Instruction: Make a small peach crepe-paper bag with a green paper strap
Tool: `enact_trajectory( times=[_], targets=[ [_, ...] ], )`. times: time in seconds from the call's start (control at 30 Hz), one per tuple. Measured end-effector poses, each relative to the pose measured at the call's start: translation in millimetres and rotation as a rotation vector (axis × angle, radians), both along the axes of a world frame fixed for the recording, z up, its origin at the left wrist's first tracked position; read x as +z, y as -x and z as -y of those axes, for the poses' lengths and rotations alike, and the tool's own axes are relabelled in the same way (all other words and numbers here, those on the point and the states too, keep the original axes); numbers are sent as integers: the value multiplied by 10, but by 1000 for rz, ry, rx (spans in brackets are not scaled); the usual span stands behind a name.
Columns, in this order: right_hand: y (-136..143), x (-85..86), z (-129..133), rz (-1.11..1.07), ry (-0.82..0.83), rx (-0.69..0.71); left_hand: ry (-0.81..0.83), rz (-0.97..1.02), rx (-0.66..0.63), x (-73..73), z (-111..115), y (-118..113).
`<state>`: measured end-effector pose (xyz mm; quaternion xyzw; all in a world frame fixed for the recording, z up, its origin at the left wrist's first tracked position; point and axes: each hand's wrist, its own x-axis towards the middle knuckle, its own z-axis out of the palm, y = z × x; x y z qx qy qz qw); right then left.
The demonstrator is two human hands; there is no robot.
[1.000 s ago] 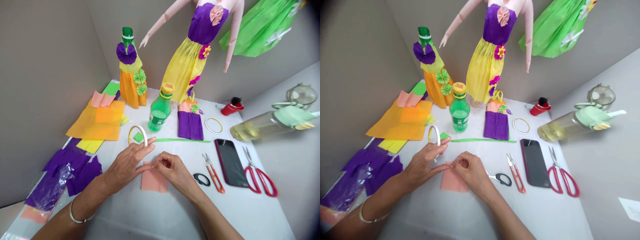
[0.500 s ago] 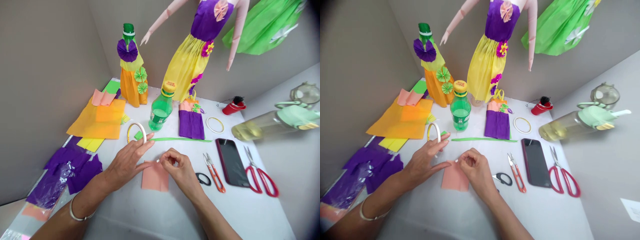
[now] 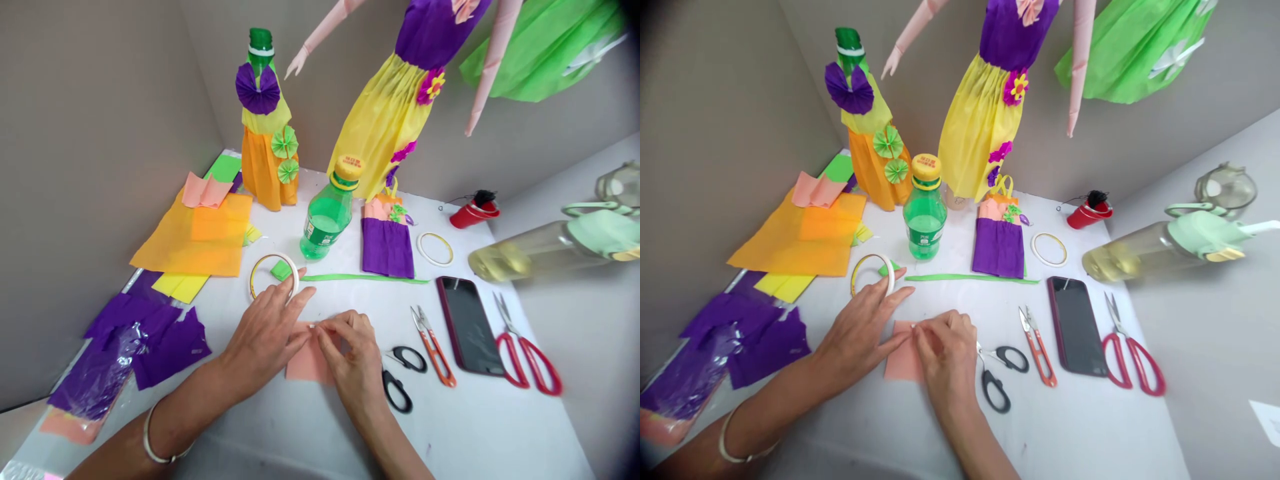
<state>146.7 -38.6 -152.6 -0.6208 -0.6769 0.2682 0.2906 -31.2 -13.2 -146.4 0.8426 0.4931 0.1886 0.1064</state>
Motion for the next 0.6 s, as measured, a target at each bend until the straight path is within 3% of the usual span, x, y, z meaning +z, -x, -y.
enact_trajectory(
  times=[0.6],
  targets=[
    [15, -102, 6, 104, -22, 4, 46, -1, -16, -85, -12, -44]
  ],
)
